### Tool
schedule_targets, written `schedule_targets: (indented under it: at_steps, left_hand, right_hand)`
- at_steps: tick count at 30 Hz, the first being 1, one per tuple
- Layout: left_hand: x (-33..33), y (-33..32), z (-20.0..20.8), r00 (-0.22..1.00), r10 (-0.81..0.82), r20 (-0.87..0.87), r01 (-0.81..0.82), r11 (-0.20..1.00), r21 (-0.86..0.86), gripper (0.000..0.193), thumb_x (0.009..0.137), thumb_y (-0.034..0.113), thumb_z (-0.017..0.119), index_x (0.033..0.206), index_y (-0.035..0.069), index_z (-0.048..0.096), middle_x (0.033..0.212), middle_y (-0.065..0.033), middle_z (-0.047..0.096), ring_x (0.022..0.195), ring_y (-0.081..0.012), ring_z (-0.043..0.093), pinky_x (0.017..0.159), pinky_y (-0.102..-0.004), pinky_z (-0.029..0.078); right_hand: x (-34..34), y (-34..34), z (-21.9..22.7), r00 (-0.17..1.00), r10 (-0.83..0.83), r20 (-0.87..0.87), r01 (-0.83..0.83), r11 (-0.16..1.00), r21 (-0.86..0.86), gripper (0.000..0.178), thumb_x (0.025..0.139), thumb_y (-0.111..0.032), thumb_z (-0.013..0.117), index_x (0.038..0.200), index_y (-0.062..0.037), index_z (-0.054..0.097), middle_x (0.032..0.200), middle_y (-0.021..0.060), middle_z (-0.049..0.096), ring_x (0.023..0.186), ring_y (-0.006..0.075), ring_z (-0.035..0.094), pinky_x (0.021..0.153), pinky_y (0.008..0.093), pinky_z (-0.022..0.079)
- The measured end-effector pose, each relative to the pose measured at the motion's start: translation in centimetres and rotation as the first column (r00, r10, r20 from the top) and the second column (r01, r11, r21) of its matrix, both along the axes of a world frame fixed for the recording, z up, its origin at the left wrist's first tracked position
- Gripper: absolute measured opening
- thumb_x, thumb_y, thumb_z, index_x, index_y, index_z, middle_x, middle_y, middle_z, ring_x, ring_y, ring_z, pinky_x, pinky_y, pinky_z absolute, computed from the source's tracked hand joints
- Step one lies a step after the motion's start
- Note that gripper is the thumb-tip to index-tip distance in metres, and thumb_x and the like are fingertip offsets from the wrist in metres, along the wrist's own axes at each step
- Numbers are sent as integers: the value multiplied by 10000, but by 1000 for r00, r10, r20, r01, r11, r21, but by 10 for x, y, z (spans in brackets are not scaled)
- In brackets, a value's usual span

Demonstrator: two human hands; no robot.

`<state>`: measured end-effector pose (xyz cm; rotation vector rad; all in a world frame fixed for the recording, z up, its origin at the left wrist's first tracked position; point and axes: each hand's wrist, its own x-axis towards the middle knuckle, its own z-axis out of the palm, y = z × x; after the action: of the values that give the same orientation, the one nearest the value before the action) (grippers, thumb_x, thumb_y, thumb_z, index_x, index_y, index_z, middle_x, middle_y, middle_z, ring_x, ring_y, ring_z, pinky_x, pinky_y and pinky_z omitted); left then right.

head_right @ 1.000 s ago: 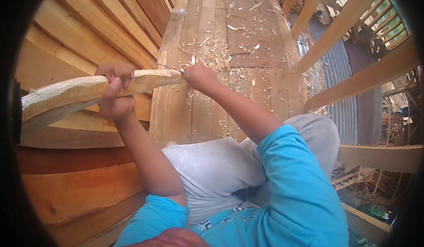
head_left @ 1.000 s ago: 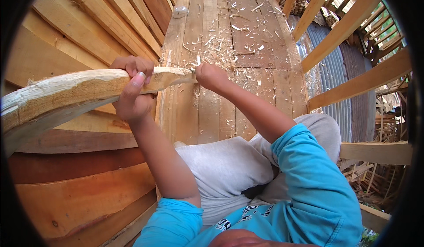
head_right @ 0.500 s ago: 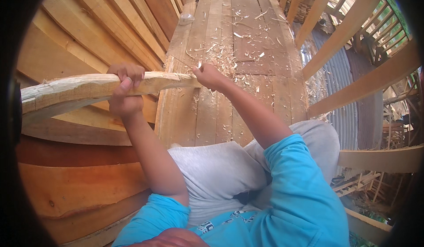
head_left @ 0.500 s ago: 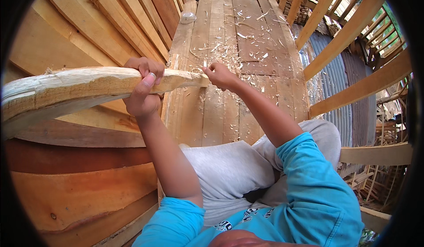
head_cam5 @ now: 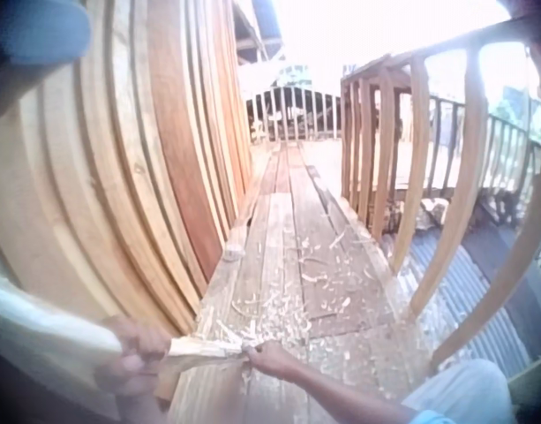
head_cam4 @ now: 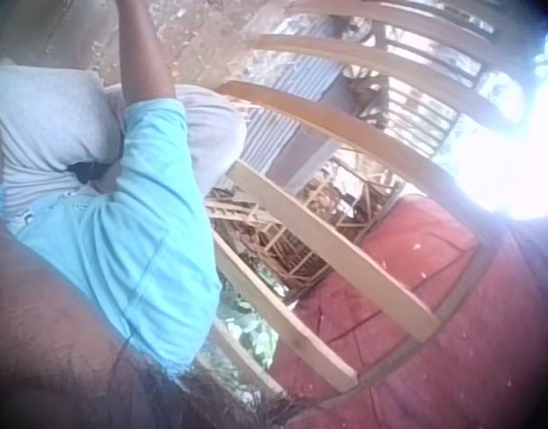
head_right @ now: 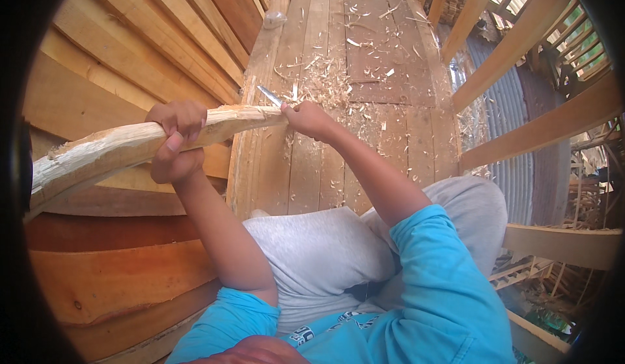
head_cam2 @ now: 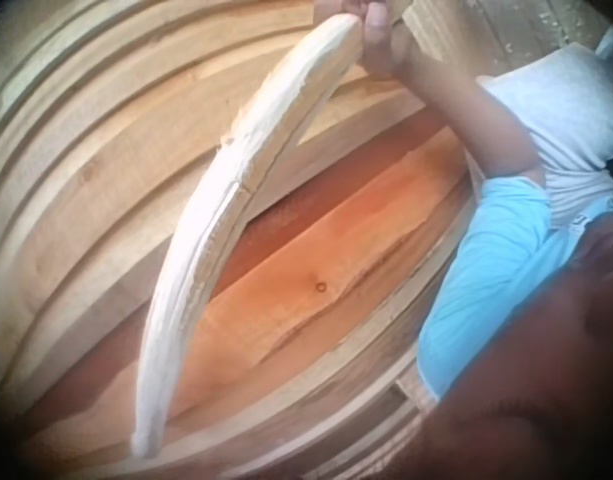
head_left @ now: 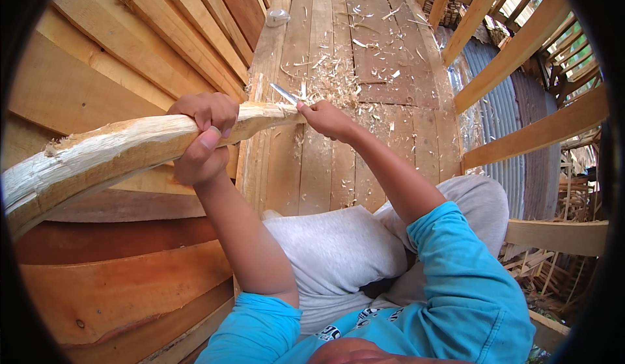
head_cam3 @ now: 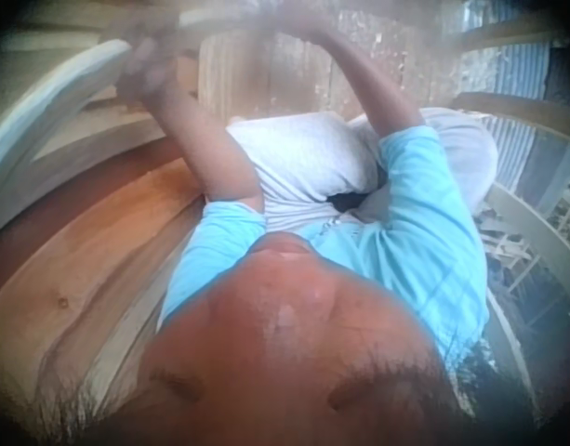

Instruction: The person carves a curved wooden piece using a knife, peeling thin shavings from the surface. The person sits cross-legged on a wooden floor, rotates the piece to work different sides, and occasionally clears wood shavings from the work area.

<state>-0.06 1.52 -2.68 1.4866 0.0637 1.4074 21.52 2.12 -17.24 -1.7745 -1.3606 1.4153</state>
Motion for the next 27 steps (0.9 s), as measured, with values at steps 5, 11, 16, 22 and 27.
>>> schedule_targets:
  at_steps: [5,11,16,22,27]
  left_hand:
    - [3,0,3,998,-49,-31,50,998,32,170,686,147,564,728,116,402,611,5,385,562,-135,371,623,-326,336]
    - [-1,0,0,996,-70,-46,73,996,56,170,693,141,566,733,107,404,607,-7,388,557,-141,371,605,-325,331]
    - [-7,3,-1,998,-59,17,59,998,25,169,693,122,554,742,88,396,629,-38,384,581,-157,375,619,-331,347]
    - [4,-14,15,997,79,8,-78,994,-79,167,711,115,546,754,79,389,633,-45,378,601,-167,377,666,-342,365]
    - [41,-33,31,998,12,61,-5,993,-122,165,714,122,555,757,71,405,629,-51,387,604,-162,388,665,-333,369]
  right_hand:
    - [18,6,-2,881,-82,-466,-121,913,-390,496,977,-504,417,654,-128,433,518,-59,300,405,70,221,374,267,151]
    - [47,-3,41,725,-105,-681,-67,973,-222,523,977,-533,404,602,-183,303,497,-87,237,396,51,150,369,243,80]
    - [91,-16,53,923,-299,243,263,950,168,428,900,-430,593,679,-69,525,537,8,465,460,114,462,407,317,339]
    - [129,-38,72,910,-182,373,188,982,22,183,800,-71,446,794,71,562,654,149,579,520,218,575,473,374,443]
    - [197,-65,39,801,42,597,82,981,-178,263,845,-129,514,916,72,667,882,230,682,678,273,685,617,401,528]
